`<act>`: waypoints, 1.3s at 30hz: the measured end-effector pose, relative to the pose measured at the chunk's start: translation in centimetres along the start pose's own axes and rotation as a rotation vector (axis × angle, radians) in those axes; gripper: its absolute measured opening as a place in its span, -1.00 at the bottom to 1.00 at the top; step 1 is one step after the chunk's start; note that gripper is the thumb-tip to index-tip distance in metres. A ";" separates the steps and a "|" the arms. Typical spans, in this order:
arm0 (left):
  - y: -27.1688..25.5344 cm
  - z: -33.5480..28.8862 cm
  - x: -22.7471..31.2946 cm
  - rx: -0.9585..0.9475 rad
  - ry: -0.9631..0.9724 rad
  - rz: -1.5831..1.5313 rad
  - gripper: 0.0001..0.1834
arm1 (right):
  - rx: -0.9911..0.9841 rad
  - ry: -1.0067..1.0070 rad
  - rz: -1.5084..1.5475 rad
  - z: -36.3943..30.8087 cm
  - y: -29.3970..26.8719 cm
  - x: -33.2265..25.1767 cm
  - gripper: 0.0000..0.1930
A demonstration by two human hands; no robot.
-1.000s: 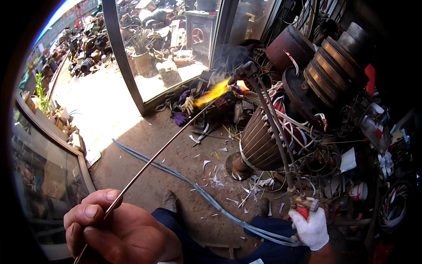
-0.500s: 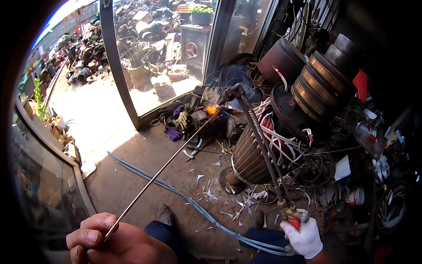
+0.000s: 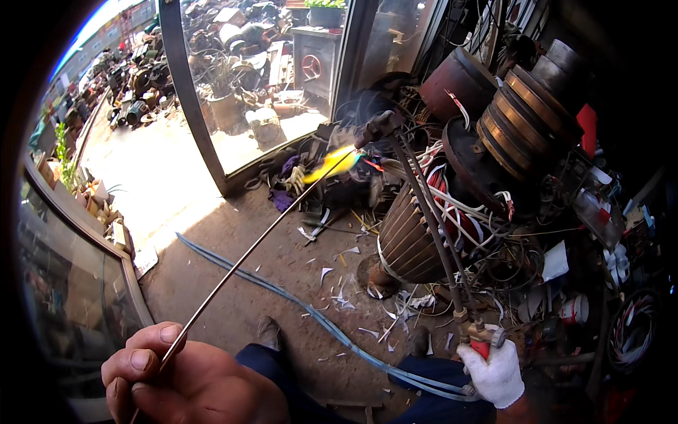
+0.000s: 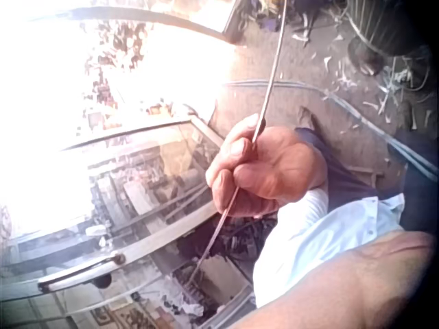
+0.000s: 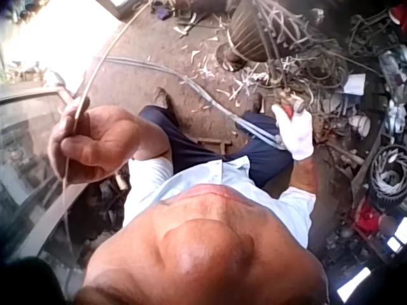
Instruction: The person uses a blowtorch to heat a joint on a copper wire attached to a large electrical component, then applies a filler rod to braze the connection.
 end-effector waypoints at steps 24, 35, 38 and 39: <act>-0.9 -0.3 -0.3 -0.142 -0.035 -0.054 -0.73 | -0.020 -0.146 -0.014 0.4 -0.9 2.4 -0.69; -0.8 -0.2 -0.1 -0.129 -0.049 -0.058 -0.73 | 0.000 -0.211 -0.151 0.7 -1.1 3.0 -0.71; -0.9 -0.2 -0.2 -0.144 -0.036 -0.038 -0.73 | 0.069 -0.149 -0.154 0.4 -0.9 2.5 -0.69; -0.9 -0.2 -0.2 -0.152 -0.037 -0.035 -0.73 | 0.072 -0.149 -0.160 0.4 -0.9 2.3 -0.69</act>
Point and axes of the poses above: each hand's wrist, its own z-axis towards the middle knuckle, its own y-axis out of the palm, x = y × z, the point moved 3 cm from there along z, towards the middle knuckle, and after that the axes turned 9 degrees about z, right-handed, at the moved point
